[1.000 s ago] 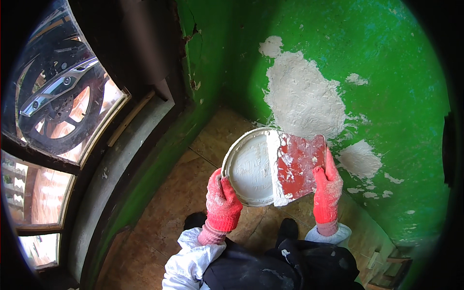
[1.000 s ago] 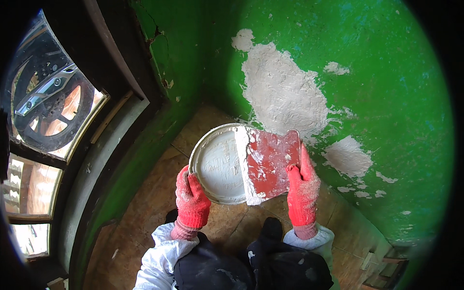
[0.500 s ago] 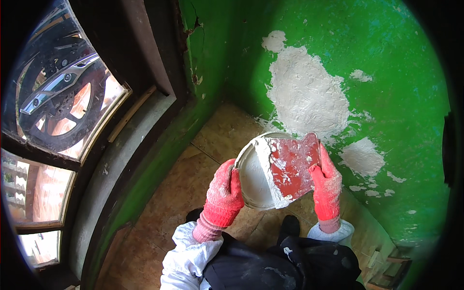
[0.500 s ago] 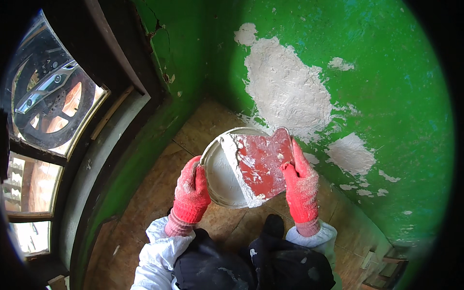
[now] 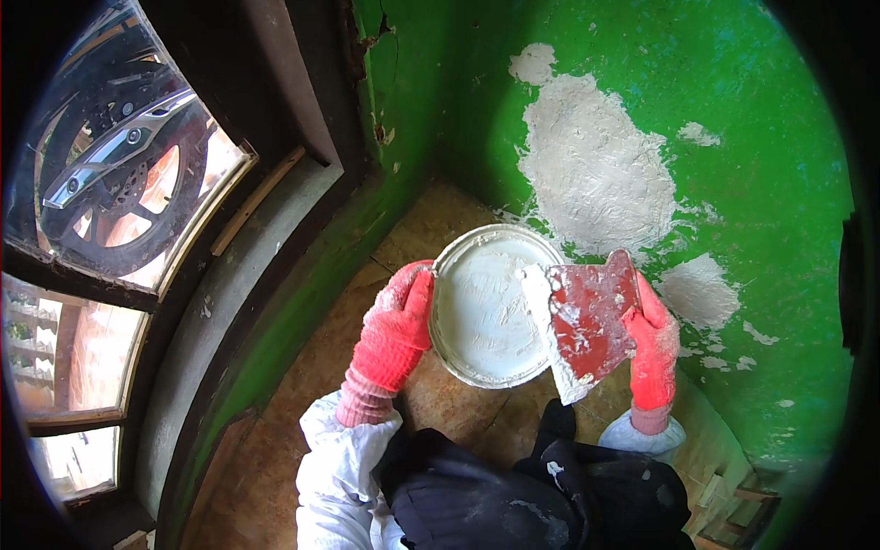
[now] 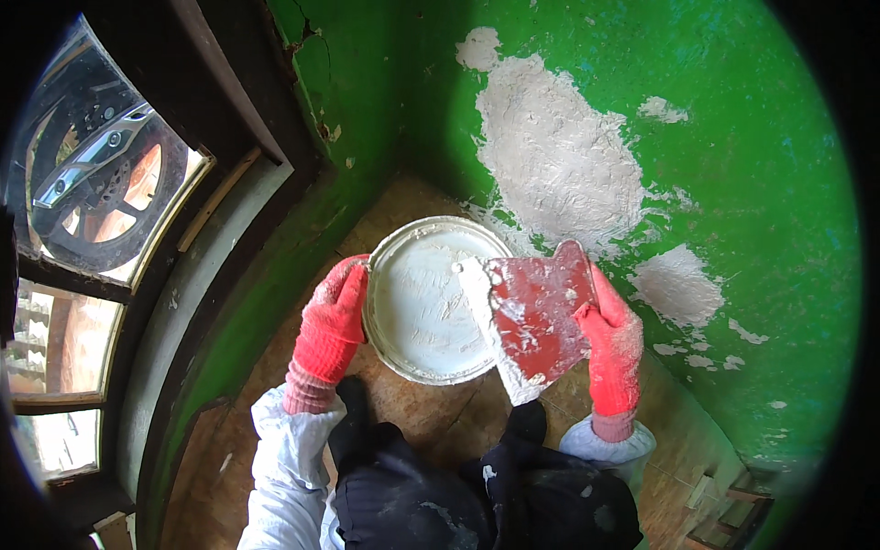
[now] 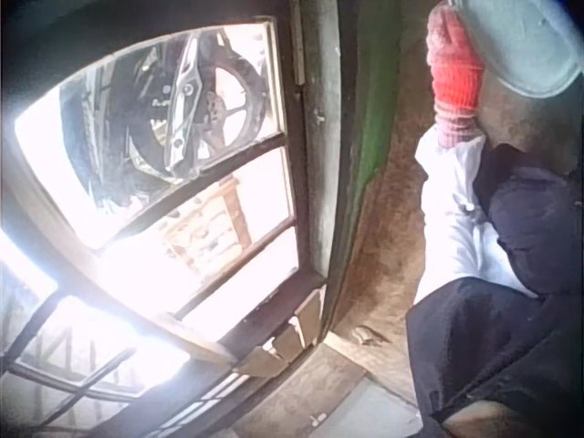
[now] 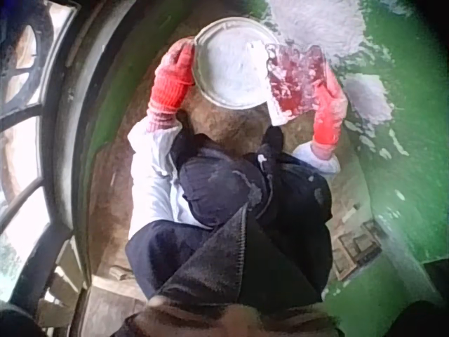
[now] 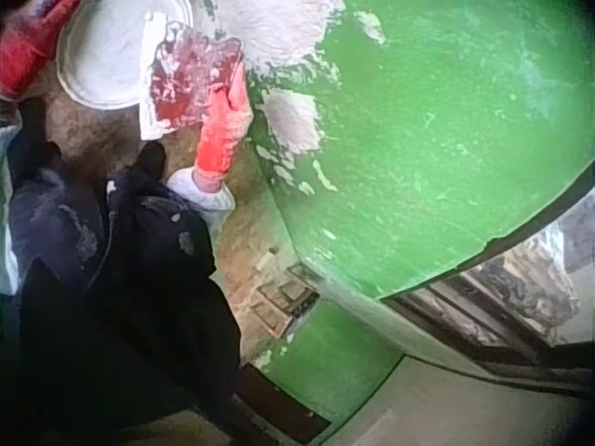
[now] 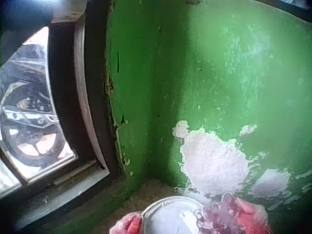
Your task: The person applies white plaster to a green wall using a red putty knife and a container of plaster.
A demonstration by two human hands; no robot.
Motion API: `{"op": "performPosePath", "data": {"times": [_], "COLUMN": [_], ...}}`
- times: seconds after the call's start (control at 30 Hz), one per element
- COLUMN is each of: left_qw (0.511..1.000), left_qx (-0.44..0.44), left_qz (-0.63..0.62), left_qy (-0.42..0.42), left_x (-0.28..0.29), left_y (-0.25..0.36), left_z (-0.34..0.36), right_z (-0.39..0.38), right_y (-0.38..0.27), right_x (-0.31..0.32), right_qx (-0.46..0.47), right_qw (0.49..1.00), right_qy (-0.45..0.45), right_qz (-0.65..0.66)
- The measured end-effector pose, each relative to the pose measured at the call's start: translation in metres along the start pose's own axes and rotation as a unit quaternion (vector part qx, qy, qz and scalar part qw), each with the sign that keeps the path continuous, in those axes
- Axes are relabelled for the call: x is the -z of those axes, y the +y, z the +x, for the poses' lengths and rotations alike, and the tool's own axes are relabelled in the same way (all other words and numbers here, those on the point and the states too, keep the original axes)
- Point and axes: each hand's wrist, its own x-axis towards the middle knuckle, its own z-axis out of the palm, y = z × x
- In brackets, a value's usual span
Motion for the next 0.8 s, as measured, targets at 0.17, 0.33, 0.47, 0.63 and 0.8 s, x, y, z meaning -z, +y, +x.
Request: {"op": "performPosePath", "data": {"times": [0.17, 0.33, 0.47, 0.63, 0.8], "left_qw": [0.992, 0.985, 0.953, 0.896, 0.930], "left_qx": [0.096, 0.114, 0.198, 0.248, -0.050], "left_qz": [-0.065, -0.093, -0.155, -0.226, -0.169], "left_qy": [-0.059, -0.088, -0.170, -0.291, -0.322], "left_x": [0.008, 0.009, 0.017, 0.020, 0.014], "left_y": [0.004, 0.000, 0.010, 0.010, -0.022], "left_z": [0.014, 0.017, 0.030, 0.040, 0.044], "right_z": [0.002, -0.009, 0.005, 0.019, 0.016], "right_y": [0.014, 0.004, 0.015, 0.001, -0.004], "right_x": [0.007, -0.022, -0.008, -0.021, -0.032], "right_qx": [-0.031, -0.116, -0.042, -0.051, -0.050], "right_qw": [0.999, 0.987, 0.996, 0.998, 0.995], "right_qy": [0.012, -0.109, -0.050, -0.042, -0.080], "right_qz": [-0.029, -0.028, 0.061, 0.004, -0.029]}}
